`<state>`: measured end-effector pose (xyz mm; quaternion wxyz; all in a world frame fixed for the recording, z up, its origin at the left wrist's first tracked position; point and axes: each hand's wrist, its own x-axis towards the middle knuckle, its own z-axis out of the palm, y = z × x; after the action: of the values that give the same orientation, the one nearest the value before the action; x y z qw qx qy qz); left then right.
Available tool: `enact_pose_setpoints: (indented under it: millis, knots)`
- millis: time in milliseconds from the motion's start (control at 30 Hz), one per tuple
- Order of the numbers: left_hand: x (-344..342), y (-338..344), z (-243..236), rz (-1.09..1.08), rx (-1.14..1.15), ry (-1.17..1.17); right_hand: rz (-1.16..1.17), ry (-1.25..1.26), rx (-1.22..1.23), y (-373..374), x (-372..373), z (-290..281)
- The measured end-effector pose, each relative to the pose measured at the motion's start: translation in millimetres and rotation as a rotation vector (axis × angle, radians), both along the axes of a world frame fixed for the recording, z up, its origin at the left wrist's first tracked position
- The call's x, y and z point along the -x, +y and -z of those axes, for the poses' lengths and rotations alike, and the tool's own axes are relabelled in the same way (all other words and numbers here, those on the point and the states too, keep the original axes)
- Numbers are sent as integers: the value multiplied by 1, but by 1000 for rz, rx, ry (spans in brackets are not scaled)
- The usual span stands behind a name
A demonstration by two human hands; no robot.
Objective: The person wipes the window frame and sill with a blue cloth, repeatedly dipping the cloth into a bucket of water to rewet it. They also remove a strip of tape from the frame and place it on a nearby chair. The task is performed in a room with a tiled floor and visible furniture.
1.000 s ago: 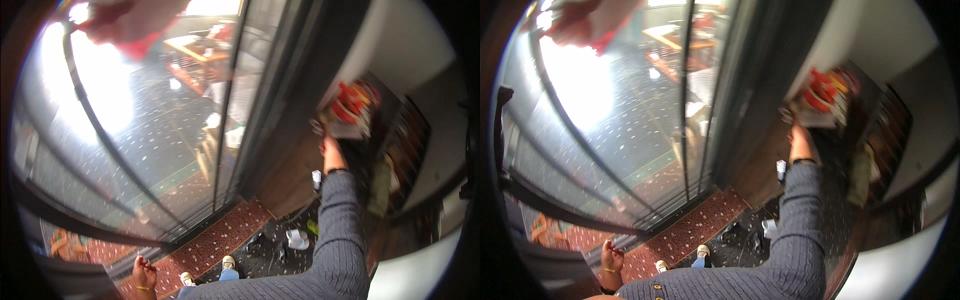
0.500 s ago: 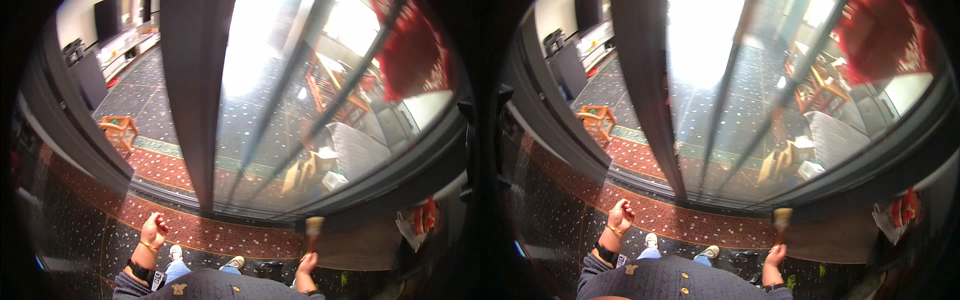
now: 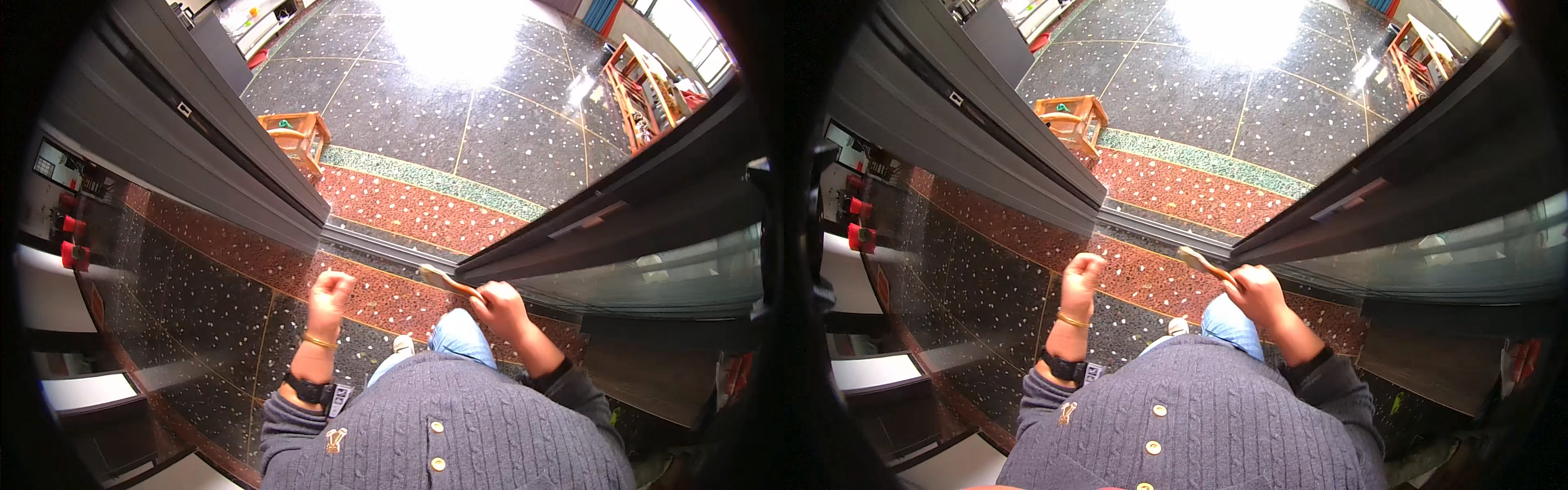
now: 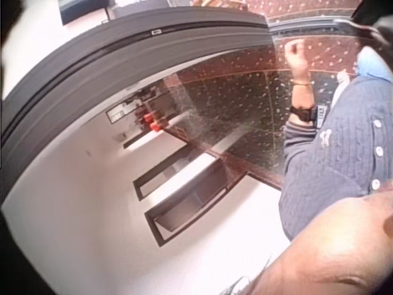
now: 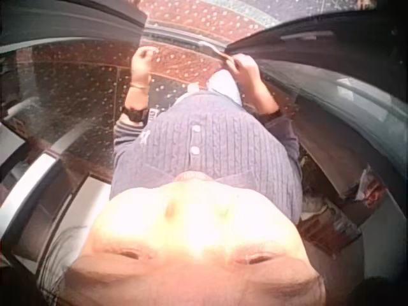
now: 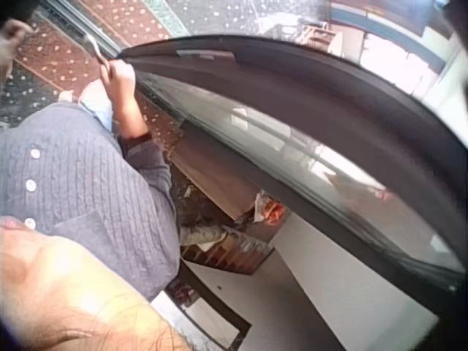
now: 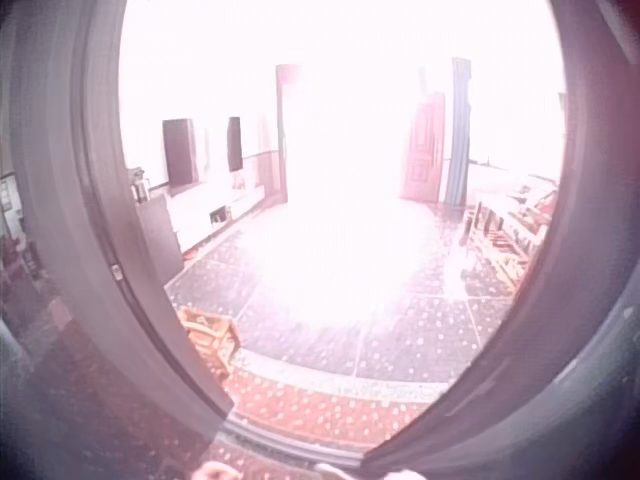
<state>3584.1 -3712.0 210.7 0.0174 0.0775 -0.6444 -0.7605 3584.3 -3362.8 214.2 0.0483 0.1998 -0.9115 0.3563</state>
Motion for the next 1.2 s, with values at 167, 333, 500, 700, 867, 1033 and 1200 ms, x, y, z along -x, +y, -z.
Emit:
enact_pose_setpoints:
  millis: [167,333,500,700,867,1033,1200]
  knots:
    - [97,-3,-17,204,1124,189,-24,-52,214,-106,152,-29]
    - [230,-32,-39,119,1334,208,-72,-337,513,-162,305,-24]
    - [373,-46,-85,173,1409,162,-401,-638,828,-195,442,-38]
    - [529,-49,-97,279,1260,267,-350,-745,748,-173,589,-45]
    - [670,-118,-53,115,1279,159,191,-379,653,-92,716,18]
    - [866,-174,-28,56,1180,56,877,-487,980,41,771,36]
    - [1075,-115,-33,130,1141,188,1337,-151,1221,109,796,20]
